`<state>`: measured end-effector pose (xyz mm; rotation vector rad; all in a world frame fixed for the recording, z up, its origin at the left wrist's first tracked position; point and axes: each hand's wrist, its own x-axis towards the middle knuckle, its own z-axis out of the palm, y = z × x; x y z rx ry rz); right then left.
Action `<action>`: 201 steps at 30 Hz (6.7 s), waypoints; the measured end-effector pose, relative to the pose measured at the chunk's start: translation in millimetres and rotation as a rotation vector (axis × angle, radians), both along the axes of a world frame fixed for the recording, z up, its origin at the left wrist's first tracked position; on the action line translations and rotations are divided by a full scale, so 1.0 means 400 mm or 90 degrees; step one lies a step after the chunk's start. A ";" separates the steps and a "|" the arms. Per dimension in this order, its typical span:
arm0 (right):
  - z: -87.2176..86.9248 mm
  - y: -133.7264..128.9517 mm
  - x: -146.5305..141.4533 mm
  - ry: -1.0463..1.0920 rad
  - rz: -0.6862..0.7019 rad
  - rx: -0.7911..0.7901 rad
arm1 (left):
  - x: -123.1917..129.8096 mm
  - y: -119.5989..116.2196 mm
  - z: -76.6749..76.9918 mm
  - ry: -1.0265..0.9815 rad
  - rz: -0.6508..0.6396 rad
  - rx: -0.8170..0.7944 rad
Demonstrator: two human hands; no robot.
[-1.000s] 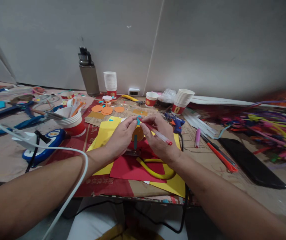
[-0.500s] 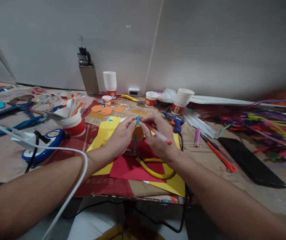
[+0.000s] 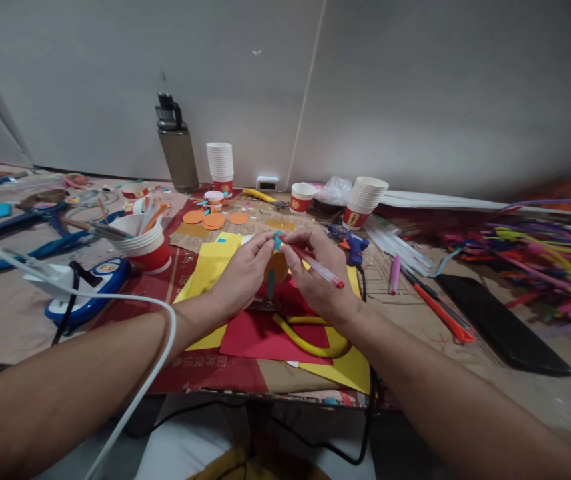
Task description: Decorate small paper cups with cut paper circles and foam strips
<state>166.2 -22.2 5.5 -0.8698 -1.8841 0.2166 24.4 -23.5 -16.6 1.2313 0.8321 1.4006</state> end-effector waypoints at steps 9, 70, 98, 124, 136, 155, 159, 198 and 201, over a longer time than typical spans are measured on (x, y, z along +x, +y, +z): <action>0.002 0.001 0.001 0.009 0.003 0.004 | 0.001 0.002 -0.003 -0.011 -0.002 0.002; 0.057 0.007 0.029 0.004 -0.020 0.068 | -0.009 0.014 0.041 -0.218 0.015 -0.233; 0.001 0.056 0.164 -0.561 -0.274 -0.188 | -0.052 0.050 0.042 -0.235 -0.083 -0.276; 0.023 0.032 -0.005 0.038 0.060 -0.310 | -0.033 0.030 0.034 -0.119 -0.074 -0.124; -0.004 0.056 0.010 0.209 0.110 -0.437 | -0.030 0.018 0.030 -0.085 -0.204 -0.134; 0.007 0.053 0.019 0.141 0.156 -0.433 | -0.023 0.018 0.026 -0.085 -0.196 -0.129; -0.003 0.060 0.023 0.069 0.120 -0.389 | -0.021 0.016 0.016 -0.054 -0.222 -0.133; -0.028 0.114 0.075 -0.160 -0.108 -0.377 | -0.053 0.060 0.021 0.020 0.026 -0.210; -0.031 0.107 0.071 -0.208 -0.124 -0.342 | -0.064 0.066 0.011 0.133 0.032 -0.192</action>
